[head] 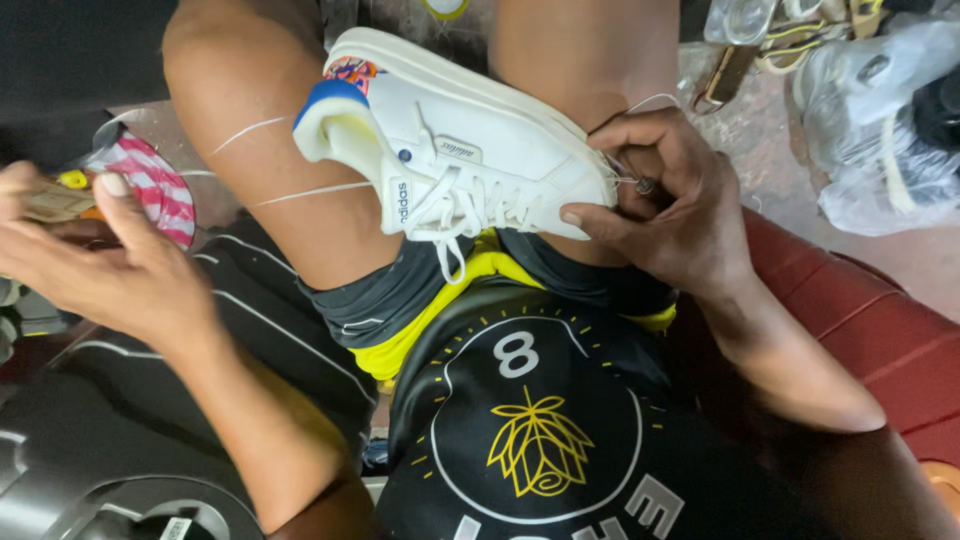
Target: The person holds a white sneaker on their lap and uses a needle and thread to sew the shoe's upper. They repeatedly push the needle through the material and pull the thread to secure the stitches.
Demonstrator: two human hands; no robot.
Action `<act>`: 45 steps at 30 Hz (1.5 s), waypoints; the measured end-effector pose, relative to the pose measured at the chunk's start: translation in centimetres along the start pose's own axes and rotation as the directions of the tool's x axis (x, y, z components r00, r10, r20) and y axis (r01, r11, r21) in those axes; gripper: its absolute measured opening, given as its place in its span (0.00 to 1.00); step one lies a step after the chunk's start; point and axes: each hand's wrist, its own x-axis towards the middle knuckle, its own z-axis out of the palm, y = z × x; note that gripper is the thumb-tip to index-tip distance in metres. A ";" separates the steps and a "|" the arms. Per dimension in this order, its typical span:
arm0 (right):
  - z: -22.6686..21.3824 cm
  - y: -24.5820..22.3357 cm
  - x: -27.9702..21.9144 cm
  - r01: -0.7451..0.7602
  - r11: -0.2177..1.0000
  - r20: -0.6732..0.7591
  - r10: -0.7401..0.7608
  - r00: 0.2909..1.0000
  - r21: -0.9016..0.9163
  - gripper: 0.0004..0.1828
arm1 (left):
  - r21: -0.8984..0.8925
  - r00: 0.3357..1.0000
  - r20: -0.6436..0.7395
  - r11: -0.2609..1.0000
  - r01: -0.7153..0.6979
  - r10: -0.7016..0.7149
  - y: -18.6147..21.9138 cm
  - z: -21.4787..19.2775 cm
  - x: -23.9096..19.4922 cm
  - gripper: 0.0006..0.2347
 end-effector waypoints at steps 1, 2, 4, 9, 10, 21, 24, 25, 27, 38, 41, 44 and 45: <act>0.1 0.0 -0.2 -0.011 1.000 0.000 0.011 1.000 0.011 0.29 | -0.079 0.995 0.063 0.995 -0.066 0.071 2.4 0.0 0.3 0.06; 0.1 -0.1 -0.2 -0.017 1.000 -0.003 0.017 1.000 0.016 0.29 | -0.163 0.983 0.122 0.980 -0.116 0.137 4.9 0.0 0.5 0.06; 0.2 -0.4 -0.1 0.000 1.000 -0.014 0.000 1.000 -0.011 0.29 | -0.352 0.913 0.312 0.924 -0.147 0.264 9.5 0.1 0.5 0.05; -0.1 -0.4 0.3 0.024 0.994 -0.006 -0.025 1.000 -0.109 0.31 | -0.481 0.644 0.676 0.876 0.020 0.357 12.3 2.6 3.4 0.06; -0.2 -0.3 0.0 0.020 0.994 -0.006 -0.021 1.000 -0.104 0.31 | -0.479 0.576 0.740 0.873 0.090 0.347 12.2 3.1 4.0 0.05; -4.6 -3.3 -0.5 -0.193 0.756 0.220 0.408 0.886 -0.626 0.55 | -0.542 0.599 0.723 0.821 0.180 0.346 12.5 5.4 4.1 0.06; -6.3 -3.6 -0.7 -0.037 0.781 0.215 0.216 0.952 -0.623 0.51 | -0.549 0.616 0.723 0.801 0.238 0.312 12.7 5.5 3.5 0.06; -6.4 -3.4 -0.6 0.010 0.805 0.208 0.142 0.968 -0.594 0.48 | -0.547 0.620 0.728 0.794 0.265 0.294 12.7 5.5 3.3 0.06; -5.5 -2.6 -0.1 0.045 0.868 0.191 0.058 0.980 -0.494 0.44 | -0.564 0.625 0.727 0.766 0.308 0.284 12.6 5.7 3.0 0.05; -5.0 1.2 -0.2 -0.026 1.000 0.310 0.026 0.950 -0.003 0.11 | -0.585 0.587 0.803 0.327 0.742 0.104 12.1 6.7 -0.4 0.06; -6.8 1.4 -1.2 0.008 0.999 0.331 -0.021 0.944 0.042 0.07 | -0.515 0.509 0.848 0.461 0.723 0.149 13.0 5.6 1.2 0.11; -8.7 1.8 -2.6 0.013 0.977 0.192 -0.055 0.980 0.211 0.10 | -0.480 0.462 0.868 0.548 0.685 0.183 13.5 5.4 2.4 0.14; -9.2 2.1 -3.0 0.001 0.948 0.107 -0.037 0.994 0.319 0.10 | -0.513 0.502 0.832 0.676 0.529 0.238 13.4 5.4 2.7 0.13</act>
